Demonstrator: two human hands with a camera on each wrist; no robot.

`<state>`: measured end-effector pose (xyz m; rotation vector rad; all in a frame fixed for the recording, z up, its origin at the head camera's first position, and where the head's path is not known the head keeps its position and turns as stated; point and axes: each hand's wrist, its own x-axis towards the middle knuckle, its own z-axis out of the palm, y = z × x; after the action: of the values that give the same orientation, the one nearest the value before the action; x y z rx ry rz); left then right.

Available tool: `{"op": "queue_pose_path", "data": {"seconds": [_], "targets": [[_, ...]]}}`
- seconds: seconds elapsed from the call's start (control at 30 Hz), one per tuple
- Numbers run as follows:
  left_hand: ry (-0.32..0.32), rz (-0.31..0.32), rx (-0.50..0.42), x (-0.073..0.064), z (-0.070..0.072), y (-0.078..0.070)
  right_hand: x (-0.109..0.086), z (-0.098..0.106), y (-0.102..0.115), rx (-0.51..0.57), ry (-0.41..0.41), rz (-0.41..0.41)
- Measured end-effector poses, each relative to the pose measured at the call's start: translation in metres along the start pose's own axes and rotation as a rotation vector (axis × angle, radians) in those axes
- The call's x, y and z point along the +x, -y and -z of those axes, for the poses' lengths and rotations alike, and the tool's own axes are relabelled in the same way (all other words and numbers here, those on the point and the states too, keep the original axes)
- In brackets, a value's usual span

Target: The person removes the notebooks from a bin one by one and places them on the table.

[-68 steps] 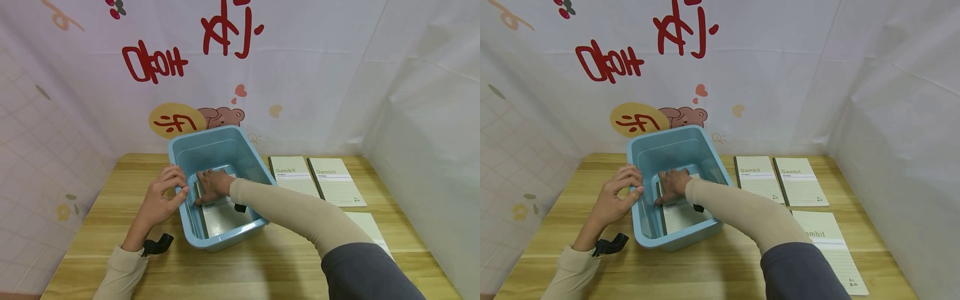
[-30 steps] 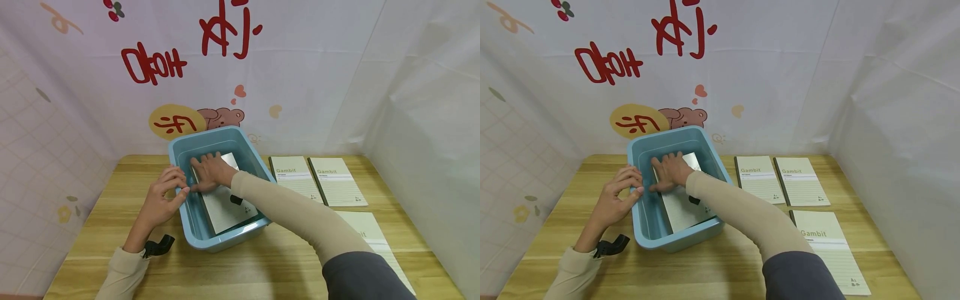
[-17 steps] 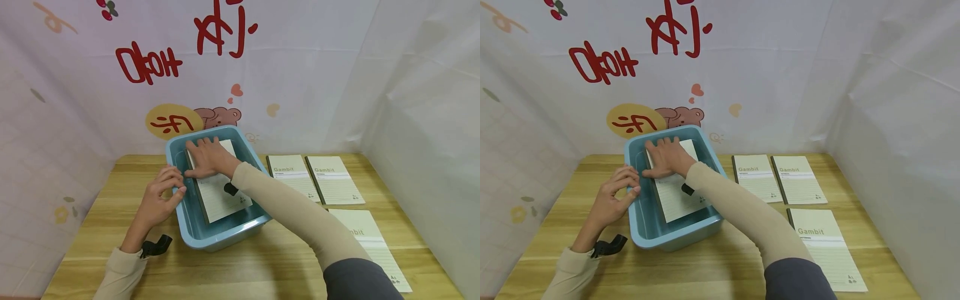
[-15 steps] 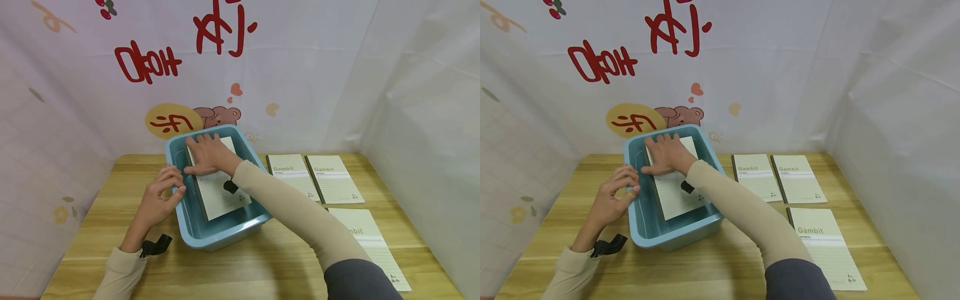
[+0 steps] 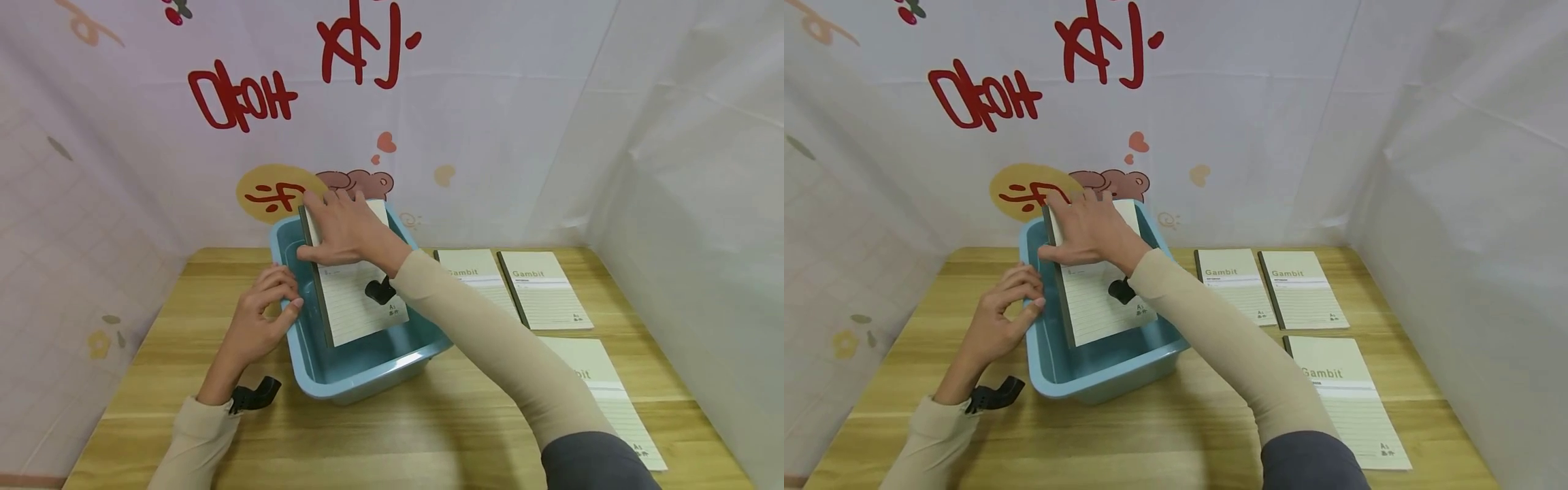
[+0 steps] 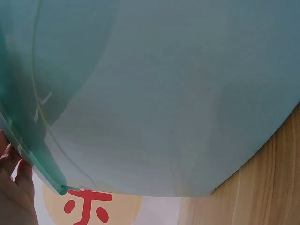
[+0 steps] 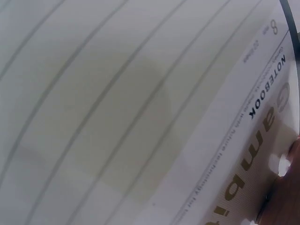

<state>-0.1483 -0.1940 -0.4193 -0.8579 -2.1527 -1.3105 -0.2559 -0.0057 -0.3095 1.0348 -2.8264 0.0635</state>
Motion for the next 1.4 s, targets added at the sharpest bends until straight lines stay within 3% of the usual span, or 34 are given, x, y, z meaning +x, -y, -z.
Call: {"op": "queue_pose_path", "data": {"seconds": [0.43,0.83,1.07,1.4], "targets": [[-0.005,0.004,-0.01,0.001,0.0,0.001,-0.012,0.065,-0.013,0.096,-0.124,-0.016],[0.003,0.023,-0.012,-0.001,0.001,0.002,-0.034,0.109,-0.045,0.062,-0.191,-0.095],[0.0,0.025,-0.015,0.0,0.0,0.001,-0.06,0.108,-0.076,0.051,-0.216,-0.128],[-0.011,0.01,-0.024,0.0,0.0,-0.004,-0.1,0.079,-0.121,0.0,-0.173,-0.209]]}}
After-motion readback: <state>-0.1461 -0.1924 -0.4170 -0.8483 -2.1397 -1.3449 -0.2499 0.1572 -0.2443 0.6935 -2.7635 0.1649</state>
